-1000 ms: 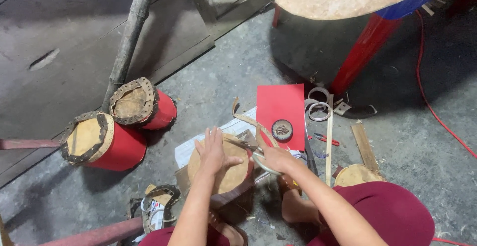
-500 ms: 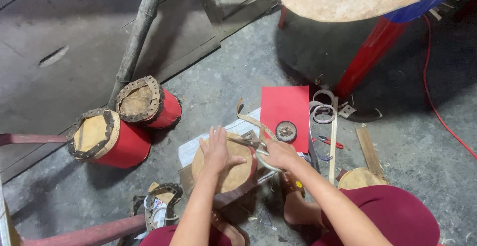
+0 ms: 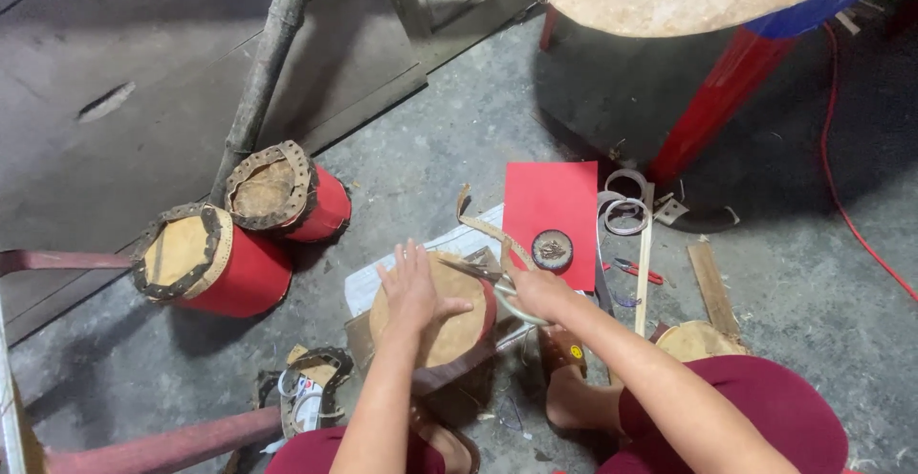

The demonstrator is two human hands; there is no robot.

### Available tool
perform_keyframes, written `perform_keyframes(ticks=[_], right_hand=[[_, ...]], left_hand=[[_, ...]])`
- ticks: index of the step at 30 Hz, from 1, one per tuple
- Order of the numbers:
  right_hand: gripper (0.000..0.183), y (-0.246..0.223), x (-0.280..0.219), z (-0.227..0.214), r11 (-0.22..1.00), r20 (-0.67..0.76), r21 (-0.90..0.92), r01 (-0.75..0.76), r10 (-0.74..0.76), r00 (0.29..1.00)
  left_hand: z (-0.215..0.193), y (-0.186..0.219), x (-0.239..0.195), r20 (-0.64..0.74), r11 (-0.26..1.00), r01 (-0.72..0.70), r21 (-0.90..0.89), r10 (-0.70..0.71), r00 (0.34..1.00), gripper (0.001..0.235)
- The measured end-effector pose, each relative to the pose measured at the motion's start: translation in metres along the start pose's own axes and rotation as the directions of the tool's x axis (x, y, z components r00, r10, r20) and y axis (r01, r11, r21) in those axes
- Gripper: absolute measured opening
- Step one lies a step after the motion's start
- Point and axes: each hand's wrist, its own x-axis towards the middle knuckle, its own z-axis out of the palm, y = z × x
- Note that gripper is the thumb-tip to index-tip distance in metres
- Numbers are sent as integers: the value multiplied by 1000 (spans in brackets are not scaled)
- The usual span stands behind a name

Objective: The person sits on the floor and uses shears to trim the excess skin around the edge of a drumhead. They rotate the drum and continue cutting along the perimeter.

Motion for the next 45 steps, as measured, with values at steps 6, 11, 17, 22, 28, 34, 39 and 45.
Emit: perform_keyframes(ticks=[6,11,17,22,28,34,39,45], right_hand=[[43,-33,-54,-41,995,42,101,1,-5,999],[41,-40,-63,-43,988,48,152,15,-23,999],[59,6,-9,35,951,114,309,-18,-19,993],[73,12,-8,60,949,120,285,-132,101,988],[58,-1,-26,25,926,55,359,-117,104,993],[53,-15,-36,2,960,-7,263,-102,108,994],[57,-68,-102,-59,956,6,263,-127,130,991],[54,-58,-83,-40,966,-18,250,-72,79,997]], left_hand=[[35,-94,26,-50,849,349,-396,-399,915,128],[112,-167,56,6,723,252,-643,-324,946,72],[83,-171,96,-156,807,69,-587,-197,968,44],[21,-88,47,-285,953,70,-294,-158,946,46],[-4,24,-7,-62,994,-104,35,106,992,107],[9,32,1,112,997,-10,78,1,994,129],[6,32,-2,132,1000,-16,-13,17,991,135],[9,31,-4,102,999,-32,15,30,994,135]])
